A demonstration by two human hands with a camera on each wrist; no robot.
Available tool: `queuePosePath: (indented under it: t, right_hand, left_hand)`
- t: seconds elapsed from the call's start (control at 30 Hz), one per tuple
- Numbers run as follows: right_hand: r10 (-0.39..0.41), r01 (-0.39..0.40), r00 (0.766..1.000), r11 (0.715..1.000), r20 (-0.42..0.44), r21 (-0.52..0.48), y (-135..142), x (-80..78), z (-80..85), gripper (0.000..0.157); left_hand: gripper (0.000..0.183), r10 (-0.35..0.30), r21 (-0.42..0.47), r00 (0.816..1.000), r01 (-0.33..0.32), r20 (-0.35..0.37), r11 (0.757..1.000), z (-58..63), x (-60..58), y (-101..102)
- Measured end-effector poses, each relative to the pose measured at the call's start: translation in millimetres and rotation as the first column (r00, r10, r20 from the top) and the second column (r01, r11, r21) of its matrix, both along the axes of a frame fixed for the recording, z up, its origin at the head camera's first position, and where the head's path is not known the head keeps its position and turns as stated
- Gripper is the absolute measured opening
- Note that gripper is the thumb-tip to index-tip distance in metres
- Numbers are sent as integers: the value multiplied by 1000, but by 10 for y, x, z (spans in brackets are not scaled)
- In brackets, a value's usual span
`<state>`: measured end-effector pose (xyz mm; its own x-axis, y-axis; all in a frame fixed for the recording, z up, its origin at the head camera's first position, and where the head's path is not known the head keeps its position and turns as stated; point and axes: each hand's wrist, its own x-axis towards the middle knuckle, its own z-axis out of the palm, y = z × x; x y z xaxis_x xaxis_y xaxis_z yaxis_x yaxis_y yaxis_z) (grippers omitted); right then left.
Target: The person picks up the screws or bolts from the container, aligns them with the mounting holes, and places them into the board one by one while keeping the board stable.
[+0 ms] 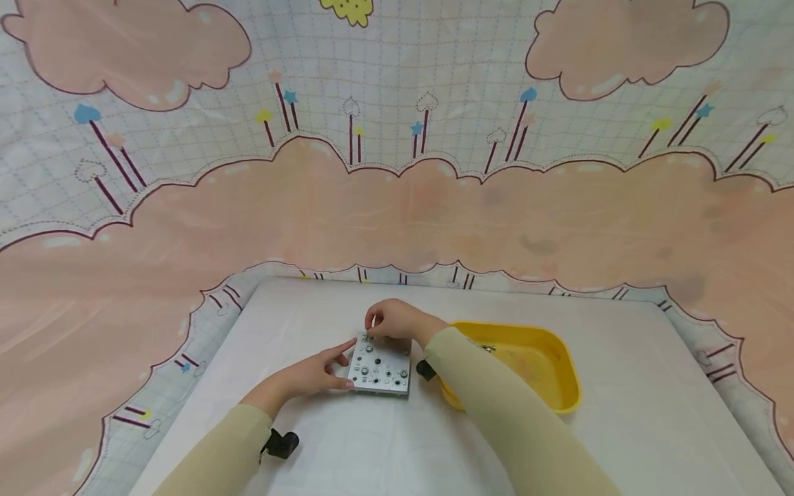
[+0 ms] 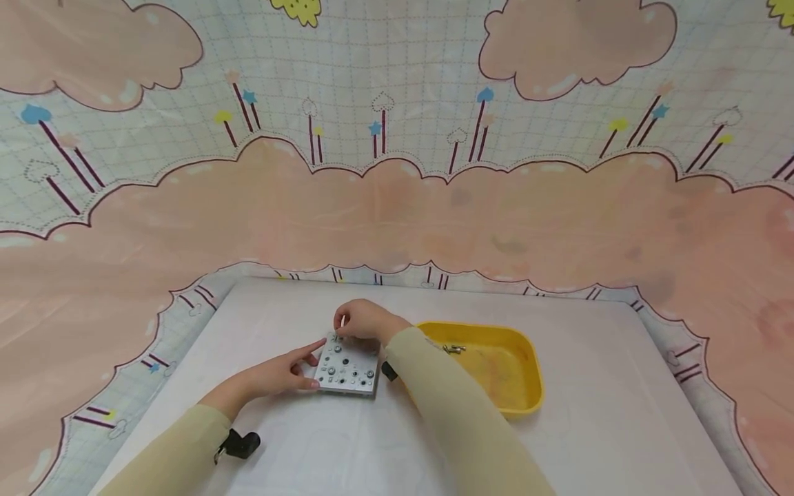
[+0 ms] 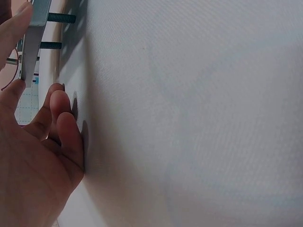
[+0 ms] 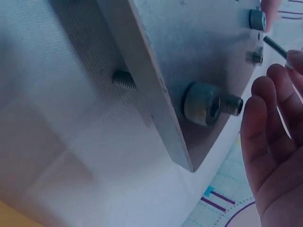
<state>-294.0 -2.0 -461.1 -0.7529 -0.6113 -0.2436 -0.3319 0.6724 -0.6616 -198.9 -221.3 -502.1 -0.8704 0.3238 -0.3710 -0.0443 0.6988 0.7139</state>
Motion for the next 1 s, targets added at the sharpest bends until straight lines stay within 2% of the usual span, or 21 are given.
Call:
queuePosePath:
  t: [0.6, 1.0]
  right_hand:
    - [72, -64, 992, 995, -102, 79, -81, 27, -8, 6]
    - [134, -109, 977, 983, -165, 151, -108, 57, 2, 8]
  left_hand:
    - [95, -10, 11, 1000, 10, -5, 1000, 4, -12, 1]
    - [96, -13, 15, 1000, 13, 2, 1000, 4, -6, -10]
